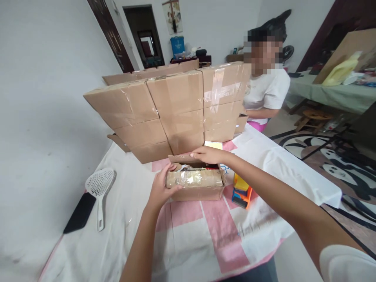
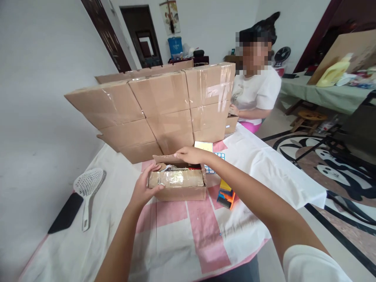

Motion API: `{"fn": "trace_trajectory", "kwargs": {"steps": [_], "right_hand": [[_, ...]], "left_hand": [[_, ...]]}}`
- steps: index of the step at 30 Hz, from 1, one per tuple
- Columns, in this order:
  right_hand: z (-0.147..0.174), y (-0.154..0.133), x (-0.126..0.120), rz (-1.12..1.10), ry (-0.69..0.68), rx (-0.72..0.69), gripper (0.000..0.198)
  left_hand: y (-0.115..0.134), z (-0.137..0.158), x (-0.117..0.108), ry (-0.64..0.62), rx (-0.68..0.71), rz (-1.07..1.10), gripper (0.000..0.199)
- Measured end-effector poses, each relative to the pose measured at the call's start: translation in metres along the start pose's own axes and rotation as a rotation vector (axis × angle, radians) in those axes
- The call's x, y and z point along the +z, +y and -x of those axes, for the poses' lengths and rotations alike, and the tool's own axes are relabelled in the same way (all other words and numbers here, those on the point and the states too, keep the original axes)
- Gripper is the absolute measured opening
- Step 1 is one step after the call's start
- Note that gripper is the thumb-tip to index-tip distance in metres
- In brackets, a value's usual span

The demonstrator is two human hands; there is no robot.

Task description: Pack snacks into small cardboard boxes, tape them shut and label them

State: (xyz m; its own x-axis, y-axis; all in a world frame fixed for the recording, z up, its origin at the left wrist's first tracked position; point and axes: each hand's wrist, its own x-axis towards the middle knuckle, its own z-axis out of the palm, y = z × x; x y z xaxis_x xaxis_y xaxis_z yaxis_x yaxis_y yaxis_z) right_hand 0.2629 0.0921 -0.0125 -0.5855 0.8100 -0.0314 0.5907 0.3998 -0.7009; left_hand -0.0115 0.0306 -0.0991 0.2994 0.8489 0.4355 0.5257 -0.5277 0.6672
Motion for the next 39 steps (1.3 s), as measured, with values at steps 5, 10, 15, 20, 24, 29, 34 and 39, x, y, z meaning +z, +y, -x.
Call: {"fn": "trace_trajectory", "kwargs": {"steps": [5,10,15,20,24,29,34,39], "right_hand": [[0.015,-0.011,0.019,0.055,0.009,-0.037,0.049],[0.011,-0.01,0.035,0.085,0.034,-0.119,0.038],[0.033,0.012,0.016,-0.23,0.591,-0.17,0.035],[0.1,0.028,0.026,-0.337,0.757,0.019,0.034],[0.121,0.024,0.062,-0.312,0.638,-0.059,0.037],[0.119,0.019,0.088,-0.286,0.762,-0.103,0.041],[0.116,0.028,0.102,-0.205,0.752,-0.104,0.043],[0.114,0.037,0.104,-0.217,0.795,-0.087,0.043]], "left_hand": [[0.008,0.009,0.007,0.096,0.019,-0.337,0.045],[0.056,0.013,0.029,0.207,0.099,-0.559,0.051],[0.085,0.007,0.055,-0.2,0.106,-0.574,0.081],[0.078,0.007,0.053,-0.186,0.082,-0.466,0.071],[0.08,-0.015,0.033,-0.167,0.071,-0.458,0.052],[0.076,-0.072,0.011,-0.324,0.104,-0.541,0.038],[0.073,-0.108,0.004,-0.25,0.042,-0.677,0.036],[0.089,-0.07,0.018,-0.09,0.189,-0.721,0.031]]}}
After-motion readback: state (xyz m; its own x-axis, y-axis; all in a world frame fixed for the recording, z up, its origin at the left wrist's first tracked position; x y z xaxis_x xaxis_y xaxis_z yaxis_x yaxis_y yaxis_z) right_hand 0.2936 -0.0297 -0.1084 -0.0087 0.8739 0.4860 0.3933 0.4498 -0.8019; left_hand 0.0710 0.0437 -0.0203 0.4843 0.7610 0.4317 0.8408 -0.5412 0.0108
